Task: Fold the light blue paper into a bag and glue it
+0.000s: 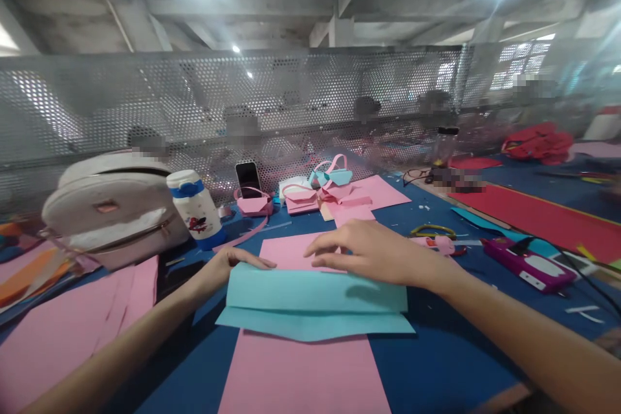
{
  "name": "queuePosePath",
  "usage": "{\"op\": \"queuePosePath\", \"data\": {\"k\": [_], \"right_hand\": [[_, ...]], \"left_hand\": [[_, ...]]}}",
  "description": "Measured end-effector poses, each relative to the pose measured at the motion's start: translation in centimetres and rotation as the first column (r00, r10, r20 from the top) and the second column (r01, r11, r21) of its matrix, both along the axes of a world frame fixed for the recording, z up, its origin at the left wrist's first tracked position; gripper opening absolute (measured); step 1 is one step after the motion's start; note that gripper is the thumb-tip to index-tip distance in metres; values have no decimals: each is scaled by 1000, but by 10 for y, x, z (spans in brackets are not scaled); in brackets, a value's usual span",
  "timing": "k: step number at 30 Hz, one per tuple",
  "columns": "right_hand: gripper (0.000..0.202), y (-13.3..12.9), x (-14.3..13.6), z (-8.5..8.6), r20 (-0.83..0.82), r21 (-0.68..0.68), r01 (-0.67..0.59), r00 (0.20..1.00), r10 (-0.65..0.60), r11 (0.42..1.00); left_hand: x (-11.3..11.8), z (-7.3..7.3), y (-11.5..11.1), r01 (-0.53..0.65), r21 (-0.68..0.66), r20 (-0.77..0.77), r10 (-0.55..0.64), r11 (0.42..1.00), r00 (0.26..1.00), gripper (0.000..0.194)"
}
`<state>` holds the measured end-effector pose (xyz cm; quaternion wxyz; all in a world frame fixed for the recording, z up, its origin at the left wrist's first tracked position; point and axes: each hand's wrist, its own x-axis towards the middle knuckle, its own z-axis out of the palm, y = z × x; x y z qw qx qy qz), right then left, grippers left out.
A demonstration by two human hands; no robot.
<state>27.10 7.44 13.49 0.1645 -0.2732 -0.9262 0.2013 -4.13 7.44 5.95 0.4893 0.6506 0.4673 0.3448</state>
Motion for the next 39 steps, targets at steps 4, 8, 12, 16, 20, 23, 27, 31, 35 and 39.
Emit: {"op": "queuePosePath", "data": {"k": [4, 8, 12, 16, 20, 23, 27, 31, 35, 39], "right_hand": [[36, 3, -8, -2, -89, -75, 102, 990, -109, 992], [67, 10, -24, -15, 45, -277, 88, 996, -78, 957], [78, 13, -42, -26, 113, -337, 20, 993, 20, 941], [66, 18, -52, -35, 54, -384, -51, 995, 78, 922], [61, 27, -52, -39, -3, -447, -47, 999, 50, 893], [64, 32, -50, -41, -21, -472, 3, 1000, -15, 882], [67, 39, -46, -48, -129, -559, -13, 989, -72, 829], [55, 45, -42, -56, -152, -610, 17, 979, -138, 792], [53, 47, -41, -59, -151, -582, 20, 980, -132, 813], [54, 50, -40, -63, -156, -567, 36, 976, -150, 823]], "left_hand": [[6, 13, -8, 6, 103, 25, -8, 995, 1000, 21], [15, 25, -21, 2, 209, 27, -8, 978, 1000, 14], [19, 31, -29, -1, 258, 40, -9, 966, 999, 11], [20, 34, -28, -30, 237, 92, 8, 971, 996, 9], [16, 33, -22, -66, 125, 218, 37, 990, 975, 44], [11, 27, -16, -53, -5, 280, 52, 999, 959, 53], [9, 15, -12, -49, -141, 266, 85, 989, 960, 56], [15, 13, -17, -10, -159, 200, 42, 987, 979, 55], [21, 18, -23, 29, -135, 128, -11, 990, 992, 59], [22, 19, -24, 40, -130, 102, -27, 991, 994, 65]]}}
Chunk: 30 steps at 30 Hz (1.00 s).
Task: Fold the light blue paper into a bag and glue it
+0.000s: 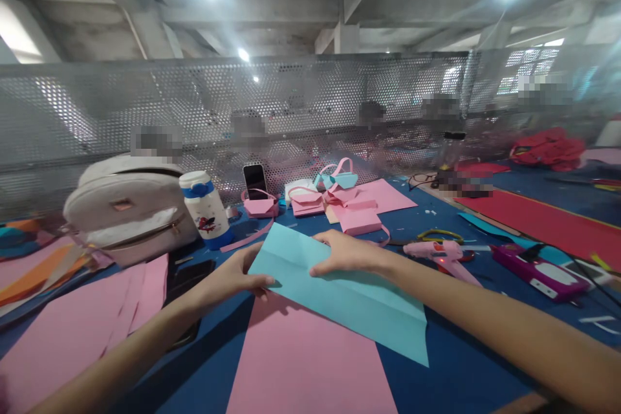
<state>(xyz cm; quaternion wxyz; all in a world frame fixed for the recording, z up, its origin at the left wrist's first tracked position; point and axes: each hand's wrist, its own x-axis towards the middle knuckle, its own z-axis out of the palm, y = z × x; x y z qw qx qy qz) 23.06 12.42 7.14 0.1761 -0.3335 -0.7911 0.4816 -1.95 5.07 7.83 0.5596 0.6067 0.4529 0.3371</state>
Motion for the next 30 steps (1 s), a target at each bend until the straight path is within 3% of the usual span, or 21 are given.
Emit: {"op": "queuePosePath", "data": {"k": [7, 15, 18, 25, 30], "right_hand": [[49, -2, 1, 1, -4, -65, 25, 1000, -25, 998], [52, -4, 1, 4, -14, -116, 12, 1000, -14, 993], [57, -3, 2, 0, -56, -151, -9, 998, 0, 988], [53, 2, 6, -23, -114, -325, 0, 993, -39, 946], [55, -3, 6, -46, -261, -428, -94, 965, -24, 899]], "left_hand": [[-2, 0, -2, 113, 21, 65, -114, 993, 991, 77], [0, -2, -1, 68, 29, 151, -72, 997, 986, 71], [3, -11, -1, 42, 19, 198, -45, 999, 979, 66], [26, -51, -8, -132, -31, 362, 134, 991, 923, 41], [32, -55, -13, -150, -114, 406, 184, 982, 895, 39]]}}
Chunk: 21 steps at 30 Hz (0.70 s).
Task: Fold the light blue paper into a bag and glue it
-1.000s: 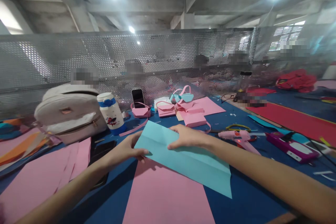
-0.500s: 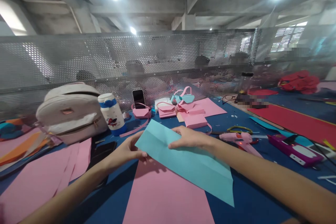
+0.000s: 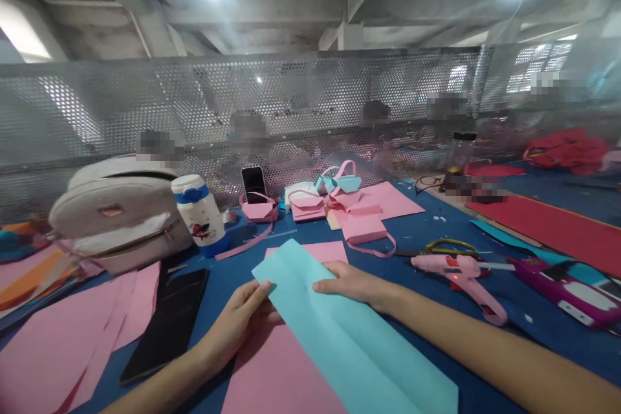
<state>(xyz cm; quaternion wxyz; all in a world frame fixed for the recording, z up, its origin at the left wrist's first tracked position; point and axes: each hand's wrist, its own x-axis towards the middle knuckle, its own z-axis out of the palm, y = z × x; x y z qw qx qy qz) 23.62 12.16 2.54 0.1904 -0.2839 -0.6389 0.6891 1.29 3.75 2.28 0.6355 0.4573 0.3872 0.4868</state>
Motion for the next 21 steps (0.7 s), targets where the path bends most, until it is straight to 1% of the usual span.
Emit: {"op": "queuePosePath", "data": {"k": [2, 5, 9, 13, 21], "right_hand": [[57, -2, 1, -5, -52, -5, 2, 999, -2, 1000], [56, -4, 4, -8, -93, 22, 5, 996, -3, 1000], [55, -4, 8, -10, -88, 27, 31, 996, -28, 999], [54, -2, 9, -13, -121, -4, 17, 993, -17, 1000], [53, -2, 9, -14, -132, -19, 5, 991, -7, 1000]], "left_hand": [[0, 0, 0, -9, -13, 10, 9, 1000, 1000, 39], [-1, -2, 2, -13, -20, 18, 13, 1000, 1000, 37], [-2, -7, 4, 2, -37, 13, -1, 999, 1000, 35], [-3, -12, 5, 18, -24, 25, -18, 1000, 1000, 35], [-6, -15, 7, 34, -30, -17, -34, 999, 999, 40]]}}
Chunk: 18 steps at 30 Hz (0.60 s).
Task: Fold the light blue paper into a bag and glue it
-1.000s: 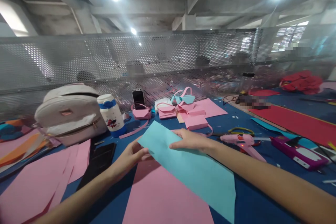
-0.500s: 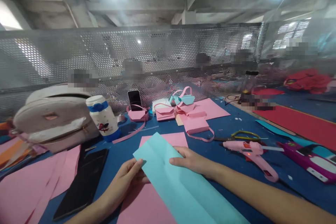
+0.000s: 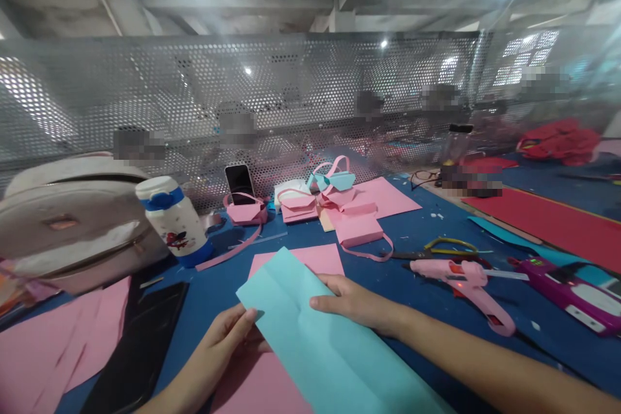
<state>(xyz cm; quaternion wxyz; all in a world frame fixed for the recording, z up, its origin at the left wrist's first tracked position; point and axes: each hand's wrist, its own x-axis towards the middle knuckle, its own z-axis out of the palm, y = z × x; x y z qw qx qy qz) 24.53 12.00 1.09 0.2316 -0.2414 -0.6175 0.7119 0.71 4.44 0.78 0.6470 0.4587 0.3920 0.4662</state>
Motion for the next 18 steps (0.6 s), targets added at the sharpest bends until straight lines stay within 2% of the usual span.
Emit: {"op": "queuePosePath", "data": {"k": [5, 14, 18], "right_hand": [[55, 0, 0, 2, 16, -1, 6, 1000, -6, 1000], [54, -1, 1, 2, 32, 2, 8, 999, -8, 1000], [56, -1, 0, 2, 34, 4, 7, 999, -7, 1000]], "left_hand": [[1, 3, 0, -35, -1, -2, 35, 999, 999, 39], [0, 0, -1, -23, 9, -6, 23, 1000, 1000, 36], [1, 3, -1, -38, -4, -19, 38, 999, 999, 38]]}}
